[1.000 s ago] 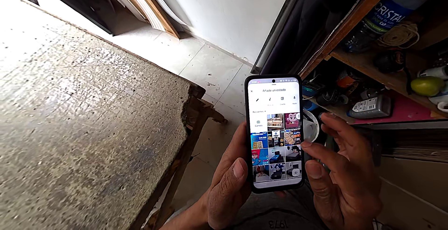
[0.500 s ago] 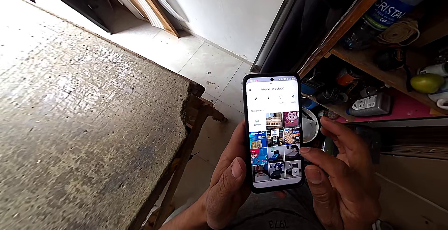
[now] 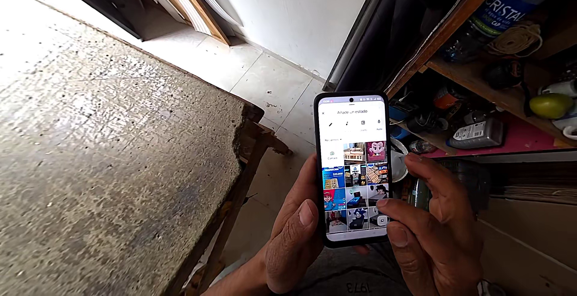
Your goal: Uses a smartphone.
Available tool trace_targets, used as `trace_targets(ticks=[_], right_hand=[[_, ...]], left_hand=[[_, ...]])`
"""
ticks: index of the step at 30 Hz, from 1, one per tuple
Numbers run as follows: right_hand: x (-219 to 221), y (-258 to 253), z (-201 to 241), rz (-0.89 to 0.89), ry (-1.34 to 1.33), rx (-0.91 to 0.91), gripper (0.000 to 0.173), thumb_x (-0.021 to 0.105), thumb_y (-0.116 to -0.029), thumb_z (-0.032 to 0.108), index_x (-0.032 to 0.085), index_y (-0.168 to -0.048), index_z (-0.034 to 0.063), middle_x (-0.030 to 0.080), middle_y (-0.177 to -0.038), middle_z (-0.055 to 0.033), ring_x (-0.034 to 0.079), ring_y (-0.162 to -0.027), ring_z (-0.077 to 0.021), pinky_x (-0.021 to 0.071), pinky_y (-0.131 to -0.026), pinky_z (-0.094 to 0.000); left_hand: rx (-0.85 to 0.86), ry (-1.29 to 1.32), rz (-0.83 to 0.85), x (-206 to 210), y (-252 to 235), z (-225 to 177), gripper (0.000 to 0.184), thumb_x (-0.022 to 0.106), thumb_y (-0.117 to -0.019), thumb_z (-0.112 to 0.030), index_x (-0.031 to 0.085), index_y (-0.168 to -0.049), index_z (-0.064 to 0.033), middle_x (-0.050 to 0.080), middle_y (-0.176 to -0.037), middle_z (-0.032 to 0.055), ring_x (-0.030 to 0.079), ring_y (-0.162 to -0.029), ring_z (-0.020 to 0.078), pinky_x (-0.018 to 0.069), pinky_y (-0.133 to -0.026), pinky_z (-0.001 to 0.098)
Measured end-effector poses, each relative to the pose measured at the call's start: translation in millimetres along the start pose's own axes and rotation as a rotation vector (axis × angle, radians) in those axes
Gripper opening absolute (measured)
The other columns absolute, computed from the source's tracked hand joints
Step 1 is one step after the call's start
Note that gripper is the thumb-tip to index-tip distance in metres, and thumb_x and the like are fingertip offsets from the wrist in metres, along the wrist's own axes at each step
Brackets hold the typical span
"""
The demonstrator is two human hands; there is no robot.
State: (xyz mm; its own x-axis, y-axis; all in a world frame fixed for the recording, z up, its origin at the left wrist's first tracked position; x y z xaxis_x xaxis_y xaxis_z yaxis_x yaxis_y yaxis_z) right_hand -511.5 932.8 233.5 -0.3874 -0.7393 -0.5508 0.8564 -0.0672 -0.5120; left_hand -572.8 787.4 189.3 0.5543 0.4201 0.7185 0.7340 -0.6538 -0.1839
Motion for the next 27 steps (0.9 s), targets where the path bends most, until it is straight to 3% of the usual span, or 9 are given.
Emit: trace_targets(ticks=[9, 20, 27], right_hand=[[4.0, -4.3, -4.0, 0.026, 0.004, 0.043, 0.036, 0.043, -0.1074, 0.045, 0.07, -0.12, 0.0254, 0.046, -0.154, -0.0092, 0.036, -0.148, -0.0295, 0.0427, -0.116, -0.0465], [3.9, -6.0, -4.2, 0.039, 0.021, 0.026, 0.037, 0.041, -0.1078, 0.046, 0.069, -0.123, 0.0263, 0.042, -0.156, -0.0095, 0.033, -0.15, -0.0304, 0.0414, -0.117, -0.0478], [0.0, -2.1, 3.6, 0.035, -0.008, -0.019, 0.032, 0.046, -0.1069, 0.043, 0.073, -0.109, 0.0262, 0.048, -0.153, -0.0085, 0.034, -0.15, -0.0307, 0.0401, -0.118, -0.0481]], left_hand=[[-0.016, 0.014, 0.008, 2.3, -0.1, 0.3, 0.059, 0.047, -0.1063, -0.045, 0.03, -0.155, -0.018, 0.055, -0.14, 0.0178, 0.063, -0.121, 0.0336, 0.0642, -0.079, 0.0454], [-0.021, -0.004, 0.021, 3.2, -2.9, -0.4, 0.059, 0.047, -0.1064, -0.047, 0.03, -0.155, -0.0178, 0.055, -0.14, 0.0176, 0.063, -0.122, 0.0334, 0.0639, -0.08, 0.0466], [-0.01, -0.006, 0.024, 3.7, -3.1, -1.5, 0.059, 0.046, -0.1069, -0.046, 0.029, -0.156, -0.0181, 0.055, -0.141, 0.0161, 0.062, -0.124, 0.0313, 0.0635, -0.083, 0.0449]])
Point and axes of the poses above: each hand's wrist, its own y-axis away from the middle knuckle, its own x-axis out of the palm, z = x × y, the point moved 9 cm from there along -y, towards the middle knuckle
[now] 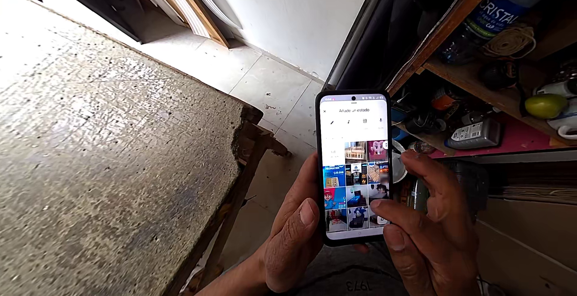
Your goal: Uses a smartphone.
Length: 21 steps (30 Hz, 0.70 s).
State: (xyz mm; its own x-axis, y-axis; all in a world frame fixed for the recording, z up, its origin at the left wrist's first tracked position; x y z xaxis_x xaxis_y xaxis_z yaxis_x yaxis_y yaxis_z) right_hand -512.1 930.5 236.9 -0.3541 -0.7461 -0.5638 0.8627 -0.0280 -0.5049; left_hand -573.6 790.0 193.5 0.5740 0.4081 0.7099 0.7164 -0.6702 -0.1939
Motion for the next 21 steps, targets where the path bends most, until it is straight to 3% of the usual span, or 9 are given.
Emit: trace_targets(ticks=[5, 11, 17, 21], right_hand=[[-9.9, -1.1, -1.0, -0.059, -0.068, 0.008, 0.032, 0.044, -0.1076, 0.042, 0.072, -0.111, 0.0274, 0.048, -0.151, -0.0037, 0.039, -0.147, -0.0269, 0.0448, -0.116, -0.0463], [-15.2, -5.0, -6.8, -0.101, -0.006, 0.044, 0.033, 0.044, -0.1079, 0.042, 0.072, -0.112, 0.0266, 0.048, -0.152, -0.0055, 0.037, -0.148, -0.0292, 0.045, -0.116, -0.0473], [-6.6, -11.1, -7.2, -0.074, 0.034, 0.032, 0.035, 0.044, -0.1071, 0.047, 0.07, -0.121, 0.0288, 0.042, -0.156, -0.006, 0.032, -0.15, -0.029, 0.0407, -0.118, -0.0473], [-0.2, -18.4, -6.6, -0.048, 0.098, 0.023, 0.04, 0.042, -0.1067, 0.05, 0.063, -0.135, 0.0315, 0.036, -0.161, -0.0086, 0.028, -0.152, -0.0294, 0.0383, -0.119, -0.0488]], left_hand=[[-0.004, 0.017, 0.001, -1.3, -0.4, -1.1, 0.061, 0.047, -0.1064, -0.046, 0.028, -0.157, -0.0177, 0.054, -0.142, 0.018, 0.062, -0.123, 0.0345, 0.064, -0.08, 0.0462], [-0.005, 0.016, -0.002, -3.0, -0.1, -0.1, 0.06, 0.047, -0.1062, -0.047, 0.029, -0.156, -0.0181, 0.054, -0.142, 0.0186, 0.063, -0.122, 0.0355, 0.0642, -0.079, 0.0468], [-0.001, 0.008, -0.011, -3.8, 0.4, -0.9, 0.061, 0.048, -0.1059, -0.048, 0.029, -0.156, -0.019, 0.054, -0.142, 0.0169, 0.063, -0.122, 0.0336, 0.0639, -0.08, 0.0455], [0.006, -0.015, -0.008, -4.0, 1.1, -0.2, 0.06, 0.047, -0.1059, -0.047, 0.029, -0.156, -0.0183, 0.054, -0.142, 0.0166, 0.062, -0.123, 0.0331, 0.0639, -0.081, 0.0452]])
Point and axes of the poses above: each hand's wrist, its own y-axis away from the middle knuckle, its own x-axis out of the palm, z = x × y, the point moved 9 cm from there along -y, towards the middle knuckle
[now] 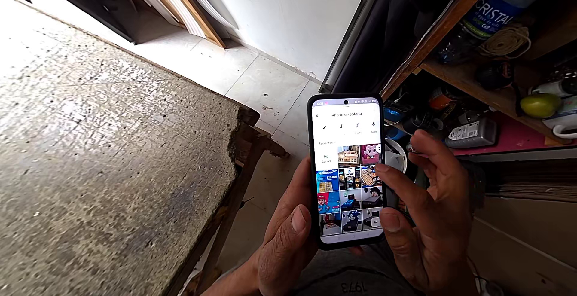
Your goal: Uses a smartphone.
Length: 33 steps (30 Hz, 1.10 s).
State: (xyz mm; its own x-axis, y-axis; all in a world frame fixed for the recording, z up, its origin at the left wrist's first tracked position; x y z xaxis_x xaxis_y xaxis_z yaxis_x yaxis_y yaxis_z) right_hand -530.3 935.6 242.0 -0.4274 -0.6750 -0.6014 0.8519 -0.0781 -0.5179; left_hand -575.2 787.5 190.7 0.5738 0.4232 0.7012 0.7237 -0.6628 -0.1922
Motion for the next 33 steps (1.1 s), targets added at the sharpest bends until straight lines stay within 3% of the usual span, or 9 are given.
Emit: trace_targets(ticks=[3, 11, 29, 33], right_hand=[[3.3, -2.5, 1.2, 0.019, 0.023, -0.003, 0.042, 0.042, -0.107, 0.05, 0.059, -0.141, 0.0335, 0.031, -0.164, -0.0101, 0.026, -0.154, -0.0304, 0.0368, -0.12, -0.05], [7.9, -3.0, -0.5, 0.036, 0.064, -0.007, 0.043, 0.041, -0.1071, 0.052, 0.059, -0.142, 0.0334, 0.027, -0.165, -0.0127, 0.023, -0.155, -0.032, 0.0353, -0.12, -0.0519], [7.2, -1.8, -1.2, 0.034, 0.055, -0.004, 0.044, 0.038, -0.1078, 0.052, 0.059, -0.142, 0.0337, 0.028, -0.165, -0.0141, 0.023, -0.154, -0.0324, 0.0346, -0.12, -0.0519], [3.2, -1.4, 0.8, 0.0, 0.006, -0.004, 0.043, 0.037, -0.108, 0.052, 0.059, -0.142, 0.0348, 0.028, -0.165, -0.0104, 0.026, -0.153, -0.0305, 0.0375, -0.12, -0.0493]], left_hand=[[0.004, 0.002, 0.0, -0.5, 0.7, 1.3, 0.06, 0.048, -0.1059, -0.047, 0.03, -0.155, -0.0185, 0.055, -0.141, 0.0163, 0.063, -0.122, 0.0326, 0.0638, -0.081, 0.0449], [0.002, 0.003, -0.001, 0.8, 1.7, 0.9, 0.06, 0.048, -0.106, -0.046, 0.03, -0.156, -0.0182, 0.054, -0.142, 0.016, 0.062, -0.123, 0.0317, 0.0637, -0.082, 0.0441], [-0.008, -0.003, 0.005, 2.0, 3.3, 1.2, 0.062, 0.048, -0.1058, -0.046, 0.029, -0.157, -0.0178, 0.054, -0.143, 0.016, 0.062, -0.124, 0.0317, 0.0637, -0.082, 0.0444], [-0.005, 0.012, 0.009, 1.3, 3.4, 0.9, 0.062, 0.048, -0.1058, -0.047, 0.028, -0.157, -0.0187, 0.053, -0.144, 0.0162, 0.061, -0.126, 0.0329, 0.0635, -0.083, 0.0458]])
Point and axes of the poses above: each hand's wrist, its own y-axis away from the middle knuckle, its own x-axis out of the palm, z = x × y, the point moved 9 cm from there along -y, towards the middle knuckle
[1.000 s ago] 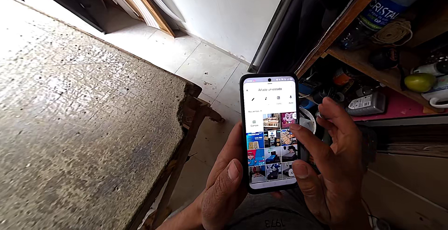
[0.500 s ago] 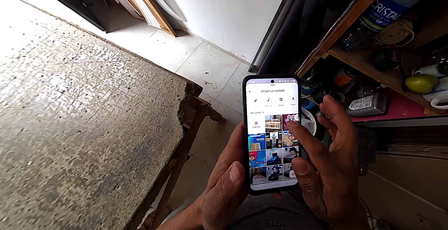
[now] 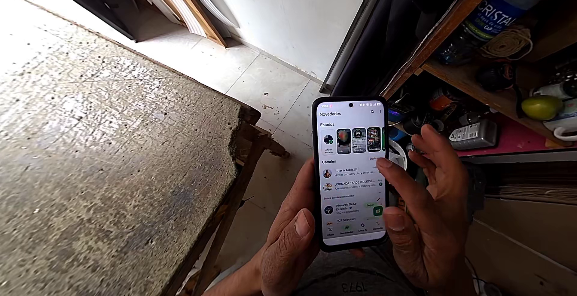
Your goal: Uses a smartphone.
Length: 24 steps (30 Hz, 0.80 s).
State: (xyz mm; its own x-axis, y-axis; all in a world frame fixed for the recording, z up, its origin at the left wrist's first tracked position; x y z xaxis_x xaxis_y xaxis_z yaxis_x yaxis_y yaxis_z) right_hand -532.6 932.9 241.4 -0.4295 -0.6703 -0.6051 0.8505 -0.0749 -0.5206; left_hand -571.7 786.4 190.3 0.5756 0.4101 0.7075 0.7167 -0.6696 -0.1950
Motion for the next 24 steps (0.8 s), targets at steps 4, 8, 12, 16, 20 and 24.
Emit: trace_targets(ticks=[4, 8, 12, 16, 20, 24], right_hand=[[-7.5, 1.9, -0.1, -0.037, -0.048, 0.023, 0.039, 0.039, -0.1079, 0.051, 0.063, -0.135, 0.0363, 0.033, -0.164, -0.0057, 0.03, -0.152, -0.0284, 0.0412, -0.118, -0.0457], [-6.6, 0.0, 0.1, -0.03, -0.039, 0.021, 0.039, 0.04, -0.1077, 0.051, 0.066, -0.13, 0.0328, 0.035, -0.162, -0.0072, 0.03, -0.152, -0.0288, 0.0418, -0.117, -0.0454], [-8.5, 10.1, 6.1, -0.004, -0.066, -0.05, 0.03, 0.052, -0.104, 0.05, 0.072, -0.118, 0.0326, 0.044, -0.157, -0.0044, 0.033, -0.15, -0.0296, 0.0395, -0.118, -0.0507], [-3.0, 28.5, 14.6, 0.07, -0.071, -0.177, 0.021, 0.062, -0.0982, 0.047, 0.073, -0.11, 0.0345, 0.047, -0.153, 0.0033, 0.029, -0.151, -0.0283, 0.0333, -0.121, -0.0493], [-2.6, 32.9, 13.3, 0.055, -0.05, -0.197, 0.019, 0.063, -0.0969, 0.045, 0.074, -0.109, 0.0342, 0.047, -0.153, 0.0045, 0.03, -0.151, -0.028, 0.0328, -0.121, -0.0487], [-1.0, 32.5, 11.5, 0.035, -0.009, -0.197, 0.018, 0.065, -0.0961, 0.043, 0.075, -0.108, 0.0337, 0.049, -0.152, 0.0047, 0.03, -0.151, -0.0288, 0.0324, -0.121, -0.05]], left_hand=[[0.007, 0.014, -0.002, -1.6, -0.6, -1.0, 0.06, 0.048, -0.1061, -0.046, 0.029, -0.157, -0.0197, 0.053, -0.145, 0.0161, 0.061, -0.127, 0.0334, 0.0642, -0.081, 0.0447], [-0.007, 0.012, 0.001, -1.5, -1.5, 0.5, 0.061, 0.048, -0.106, -0.047, 0.028, -0.157, -0.0202, 0.053, -0.145, 0.0161, 0.061, -0.126, 0.033, 0.0644, -0.081, 0.0441], [0.018, 0.013, -0.008, -2.4, -2.8, -2.4, 0.06, 0.047, -0.1064, -0.045, 0.029, -0.156, -0.0168, 0.054, -0.144, 0.0161, 0.061, -0.126, 0.0313, 0.0628, -0.087, 0.0447], [0.049, -0.042, -0.043, -6.4, -3.8, -10.2, 0.062, 0.046, -0.1065, -0.047, 0.029, -0.157, -0.0146, 0.053, -0.145, 0.0143, 0.058, -0.13, 0.0275, 0.0568, -0.1, 0.0455], [0.064, -0.035, -0.053, -7.1, -5.9, -13.6, 0.062, 0.045, -0.1069, -0.047, 0.028, -0.157, -0.0153, 0.053, -0.145, 0.0143, 0.059, -0.129, 0.0279, 0.0593, -0.095, 0.0442], [0.049, -0.031, -0.05, -8.1, -7.6, -13.1, 0.063, 0.046, -0.1065, -0.047, 0.028, -0.157, -0.0156, 0.053, -0.145, 0.0144, 0.058, -0.13, 0.0284, 0.0579, -0.098, 0.0461]])
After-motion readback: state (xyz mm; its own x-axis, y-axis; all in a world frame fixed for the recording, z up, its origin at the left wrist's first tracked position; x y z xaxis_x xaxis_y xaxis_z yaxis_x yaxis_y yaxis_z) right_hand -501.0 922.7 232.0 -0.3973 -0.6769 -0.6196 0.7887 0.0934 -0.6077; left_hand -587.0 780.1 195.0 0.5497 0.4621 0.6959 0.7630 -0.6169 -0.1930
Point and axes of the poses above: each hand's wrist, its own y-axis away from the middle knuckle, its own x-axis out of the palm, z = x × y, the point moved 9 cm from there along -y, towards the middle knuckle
